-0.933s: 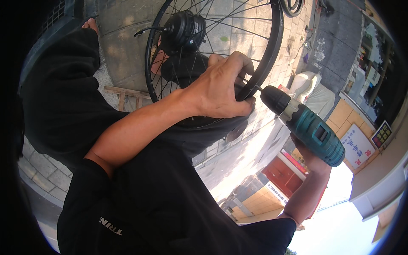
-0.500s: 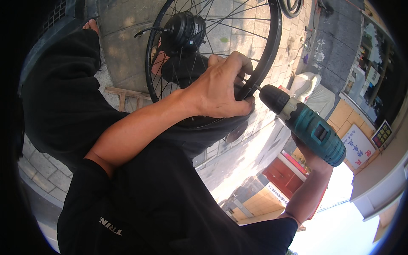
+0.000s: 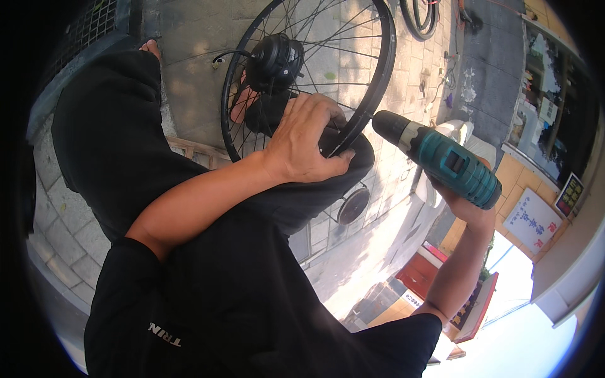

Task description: The person uses a cordless drill to tighten components on a bicycle wheel hub, then manually adjusts the spokes and rotates the wheel to check alignment. The person also uses a screwdriver to make adjustments to the hub area.

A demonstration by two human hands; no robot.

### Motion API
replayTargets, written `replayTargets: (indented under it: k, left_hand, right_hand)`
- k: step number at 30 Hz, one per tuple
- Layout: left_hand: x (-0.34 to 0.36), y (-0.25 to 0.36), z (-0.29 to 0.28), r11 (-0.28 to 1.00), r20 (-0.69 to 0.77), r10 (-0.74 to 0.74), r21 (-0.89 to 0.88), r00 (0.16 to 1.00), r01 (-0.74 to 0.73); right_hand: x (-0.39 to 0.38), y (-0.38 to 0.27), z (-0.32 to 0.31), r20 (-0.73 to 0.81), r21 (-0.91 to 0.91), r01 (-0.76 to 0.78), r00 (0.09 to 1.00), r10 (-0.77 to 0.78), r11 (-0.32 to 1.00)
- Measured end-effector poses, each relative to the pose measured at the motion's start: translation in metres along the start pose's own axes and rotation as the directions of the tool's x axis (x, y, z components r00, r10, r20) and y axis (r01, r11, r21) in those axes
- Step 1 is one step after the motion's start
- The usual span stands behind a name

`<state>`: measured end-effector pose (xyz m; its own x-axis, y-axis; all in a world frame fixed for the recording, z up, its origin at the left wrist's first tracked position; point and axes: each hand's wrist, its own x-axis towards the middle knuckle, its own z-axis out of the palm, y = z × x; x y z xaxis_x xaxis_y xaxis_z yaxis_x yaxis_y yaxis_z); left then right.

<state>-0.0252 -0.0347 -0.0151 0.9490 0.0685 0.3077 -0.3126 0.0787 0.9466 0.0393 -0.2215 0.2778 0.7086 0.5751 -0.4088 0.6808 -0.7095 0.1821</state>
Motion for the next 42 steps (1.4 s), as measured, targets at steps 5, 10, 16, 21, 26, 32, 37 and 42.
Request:
replayTargets:
  k: [5, 10, 16, 21, 26, 32, 37, 42]
  left_hand:
    - [0.005, 0.007, -0.014, 0.994, 0.031, 0.063, 0.085, 0.998, -0.066]
    - [0.013, 0.004, -0.026, 0.996, 0.325, -0.04, 0.088, 0.945, 0.012]
    - [0.03, 0.016, -0.041, 0.99, 0.293, -0.143, 0.046, 0.946, 0.135]
    - [0.036, 0.019, -0.044, 0.974, 0.331, -0.224, 0.033, 0.917, 0.226]
    - [0.04, 0.012, -0.035, 0.972, 0.34, -0.22, -0.008, 0.914, 0.237]
    - [0.045, 0.016, -0.029, 0.964, 0.377, -0.25, 0.014, 0.892, 0.265]
    - [0.045, 0.019, -0.026, 0.963, 0.399, -0.211, -0.074, 0.892, 0.261]
    - [0.047, 0.016, -0.024, 0.963, 0.422, -0.25, 0.012, 0.871, 0.27]
  right_hand:
    - [0.0, -0.004, 0.01, -0.007, 0.191, -0.117, 0.993, 0.121, 0.974]
    - [-0.006, 0.005, 0.018, -0.053, 0.143, -0.167, 0.983, 0.176, 0.975]
    - [-0.006, -0.004, -0.006, -0.159, 0.12, 0.056, 0.987, -0.036, 0.991]
    - [-0.031, -0.023, 0.023, -0.241, 0.04, 0.045, 0.97, -0.034, 0.998]
    - [-0.02, -0.041, 0.042, -0.262, 0.229, 0.046, 0.965, 0.016, 0.972]
    - [-0.025, -0.031, 0.05, -0.177, 0.374, -0.009, 0.981, 0.081, 0.928]
    - [-0.005, -0.03, 0.022, -0.166, 0.151, 0.056, 0.986, -0.031, 0.987]
    - [0.015, -0.053, -0.017, -0.091, -0.213, 0.149, 0.981, -0.172, 0.966]
